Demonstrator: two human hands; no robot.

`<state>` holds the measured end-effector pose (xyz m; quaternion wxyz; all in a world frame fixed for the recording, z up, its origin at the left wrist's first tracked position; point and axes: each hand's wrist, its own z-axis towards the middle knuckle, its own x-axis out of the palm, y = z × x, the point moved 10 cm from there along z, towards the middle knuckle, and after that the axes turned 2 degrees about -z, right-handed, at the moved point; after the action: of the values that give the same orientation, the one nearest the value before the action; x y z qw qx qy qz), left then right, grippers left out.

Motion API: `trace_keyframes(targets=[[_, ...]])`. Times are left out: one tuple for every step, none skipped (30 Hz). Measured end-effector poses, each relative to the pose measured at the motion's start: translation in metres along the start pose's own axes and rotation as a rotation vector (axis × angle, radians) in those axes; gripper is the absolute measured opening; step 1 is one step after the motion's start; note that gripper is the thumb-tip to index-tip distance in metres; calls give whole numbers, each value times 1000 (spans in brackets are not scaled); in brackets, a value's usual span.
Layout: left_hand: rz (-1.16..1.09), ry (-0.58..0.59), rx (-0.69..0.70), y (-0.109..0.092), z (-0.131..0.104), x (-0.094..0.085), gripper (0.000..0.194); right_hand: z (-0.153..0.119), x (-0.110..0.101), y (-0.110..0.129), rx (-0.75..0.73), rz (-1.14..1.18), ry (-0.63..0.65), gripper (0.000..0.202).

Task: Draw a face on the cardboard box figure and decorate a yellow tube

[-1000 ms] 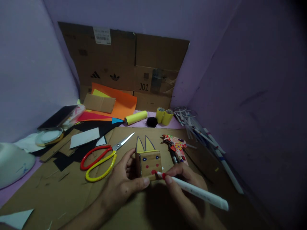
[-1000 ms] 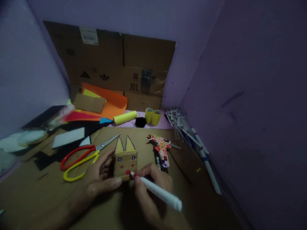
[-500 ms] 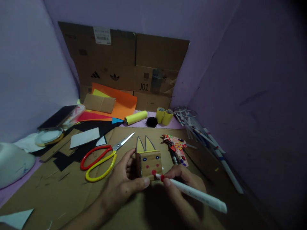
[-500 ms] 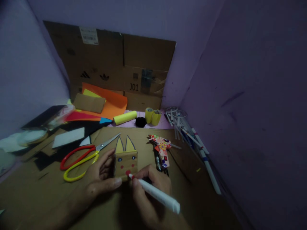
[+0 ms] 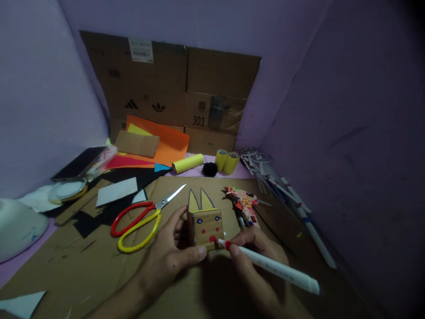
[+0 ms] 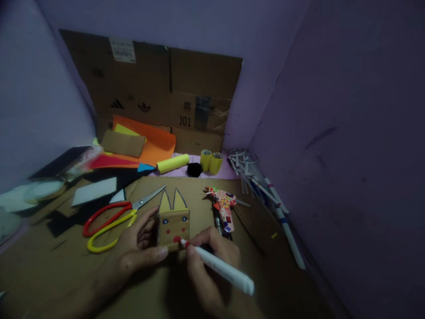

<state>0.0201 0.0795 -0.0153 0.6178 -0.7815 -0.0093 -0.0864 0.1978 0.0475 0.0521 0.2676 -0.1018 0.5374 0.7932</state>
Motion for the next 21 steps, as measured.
trace_keyframes(targets=[[-4,-3,0,0,0,0,99,0,0,2,-24,-5,3,19],[-11,-5,-1,0,0,0,99,0,0,3,-37,-6,1,19],[-17,-5,-3,0,0,0,100,0,0,3,-36,-3,-8,19],[-24,-3,-3,0,0,0,99,0,-1,2,-23,3,-22,19],[-30,6,-3,0,0,1,99,-1,-2,1,-3,10,-36,19],[-33,19,-1,-1,0,2,98,-2,-3,0,16,17,-47,19],[-38,32,1,-2,0,4,97,-2,-2,0,24,21,-48,19],[-41,38,1,-2,0,4,97,-3,-1,0,28,21,-44,19],[-38,38,-1,-2,0,4,98,-3,0,0,32,22,-36,18],[-34,32,-4,-2,-1,4,100,-4,1,0,36,24,-26,18],[-32,23,-5,-2,-1,3,101,-4,1,0,42,28,-19,18],[-35,17,-3,-2,-1,2,101,-4,2,-1,49,32,-15,19],[-39,19,-1,-2,-1,2,100,-4,2,-2,55,35,-14,19],[-43,30,1,-2,-1,3,98,-5,2,-3,58,33,-18,19],[-45,42,2,-3,-1,5,96,-5,2,-3,58,28,-24,19],[-46,47,3,-3,-1,5,95,-5,2,-3,54,25,-26,19],[-45,47,0,-2,-1,5,94,-6,2,-2,45,25,-27,19],[-46,46,-2,-2,-1,5,95,-6,3,-2,33,27,-29,19],[-50,43,-2,-1,0,5,96,-6,3,-1,22,31,-31,20],[-55,40,-1,-1,0,4,97,-7,4,0,15,35,-31,20],[-57,34,-1,0,1,4,99,-8,4,0,13,35,-29,20]])
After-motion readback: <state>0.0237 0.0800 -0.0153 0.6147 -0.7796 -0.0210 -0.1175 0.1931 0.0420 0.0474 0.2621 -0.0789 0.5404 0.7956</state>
